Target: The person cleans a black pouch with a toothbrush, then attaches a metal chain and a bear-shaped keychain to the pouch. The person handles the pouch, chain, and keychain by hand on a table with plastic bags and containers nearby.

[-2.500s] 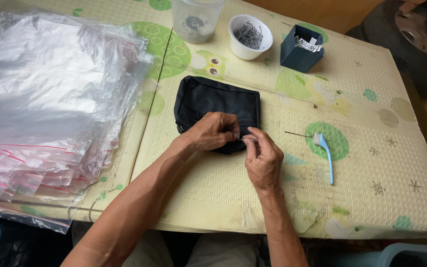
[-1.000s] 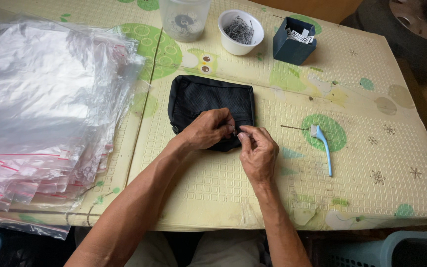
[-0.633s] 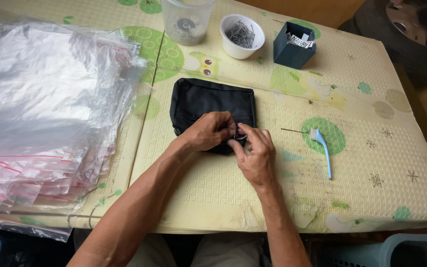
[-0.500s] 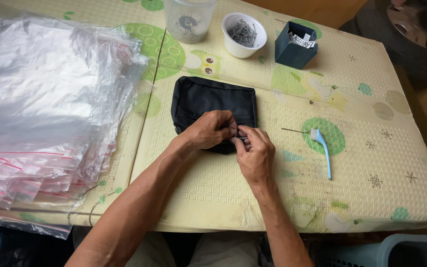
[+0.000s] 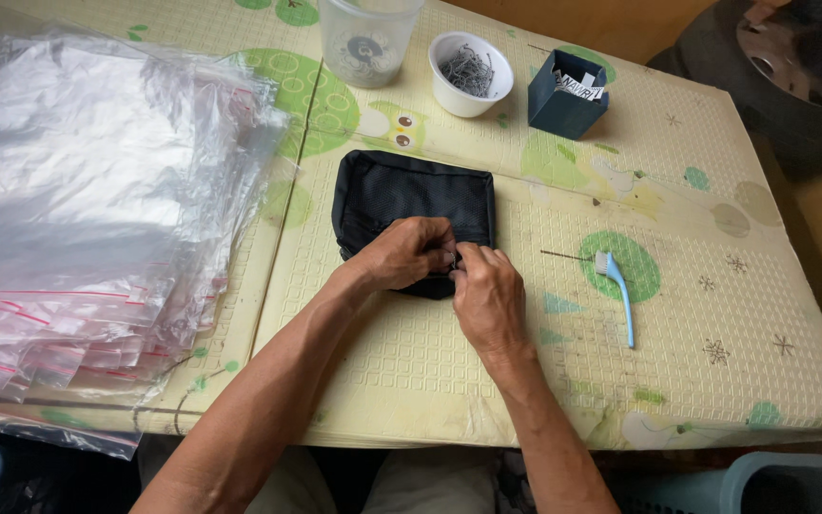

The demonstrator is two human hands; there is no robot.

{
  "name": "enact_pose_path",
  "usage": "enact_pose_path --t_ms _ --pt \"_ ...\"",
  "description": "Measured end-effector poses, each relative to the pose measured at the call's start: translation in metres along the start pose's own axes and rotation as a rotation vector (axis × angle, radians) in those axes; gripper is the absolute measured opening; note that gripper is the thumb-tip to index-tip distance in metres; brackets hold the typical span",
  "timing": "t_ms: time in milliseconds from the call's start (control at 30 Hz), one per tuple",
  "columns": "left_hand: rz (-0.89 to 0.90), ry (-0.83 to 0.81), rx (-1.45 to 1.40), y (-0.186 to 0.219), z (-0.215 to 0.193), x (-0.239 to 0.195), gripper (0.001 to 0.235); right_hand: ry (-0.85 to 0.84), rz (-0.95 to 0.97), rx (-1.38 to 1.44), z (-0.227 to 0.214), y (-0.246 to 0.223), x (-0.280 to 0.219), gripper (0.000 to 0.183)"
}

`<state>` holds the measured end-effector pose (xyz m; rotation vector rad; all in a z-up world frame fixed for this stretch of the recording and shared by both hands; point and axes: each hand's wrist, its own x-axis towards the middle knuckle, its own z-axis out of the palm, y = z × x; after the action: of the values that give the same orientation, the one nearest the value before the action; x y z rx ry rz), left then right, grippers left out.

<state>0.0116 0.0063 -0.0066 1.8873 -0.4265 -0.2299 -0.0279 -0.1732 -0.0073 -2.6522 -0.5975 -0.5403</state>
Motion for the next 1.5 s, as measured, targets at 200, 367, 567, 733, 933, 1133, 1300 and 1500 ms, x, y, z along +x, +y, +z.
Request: enact_pose_path --t_ms 200,367,567,733,933,1133,1300,1500 --pt "-0.038 -0.023 -0.002 0.005 -0.003 -0.005 0.005 -0.115 0.069 0.196 -0.016 0.009 0.017 0.021" --pt "-0.043 -0.009 -0.034 0.003 -0.002 -0.003 0.007 -0.015 0.215 0.302 -0.003 0.006 0.004 0.015" --pt "-0.127 0.005 -0.066 0.002 -0.001 -0.001 0.015 0.269 0.23 0.419 0.012 -0.006 -0.01 0.007" --pt "-0.168 0.022 -0.111 -0.012 0.009 0.007 0.017 0.358 0.127 0.375 0.01 -0.011 -0.009 0.009" --pt "-0.188 0.039 -0.146 -0.015 0.011 0.009 0.023 0.391 0.049 0.343 0.016 -0.009 -0.01 0.016" --pt "-0.217 0.066 -0.165 -0.02 0.012 0.015 0.023 0.411 0.031 0.348 0.015 -0.012 -0.01 0.019" --pt "-0.207 0.084 -0.15 -0.012 0.009 0.009 0.023 0.387 -0.001 0.326 0.014 -0.011 -0.009 0.011" --pt "-0.21 0.054 -0.195 -0.01 0.007 0.008 0.026 0.374 0.054 0.398 0.013 -0.007 -0.007 0.009"
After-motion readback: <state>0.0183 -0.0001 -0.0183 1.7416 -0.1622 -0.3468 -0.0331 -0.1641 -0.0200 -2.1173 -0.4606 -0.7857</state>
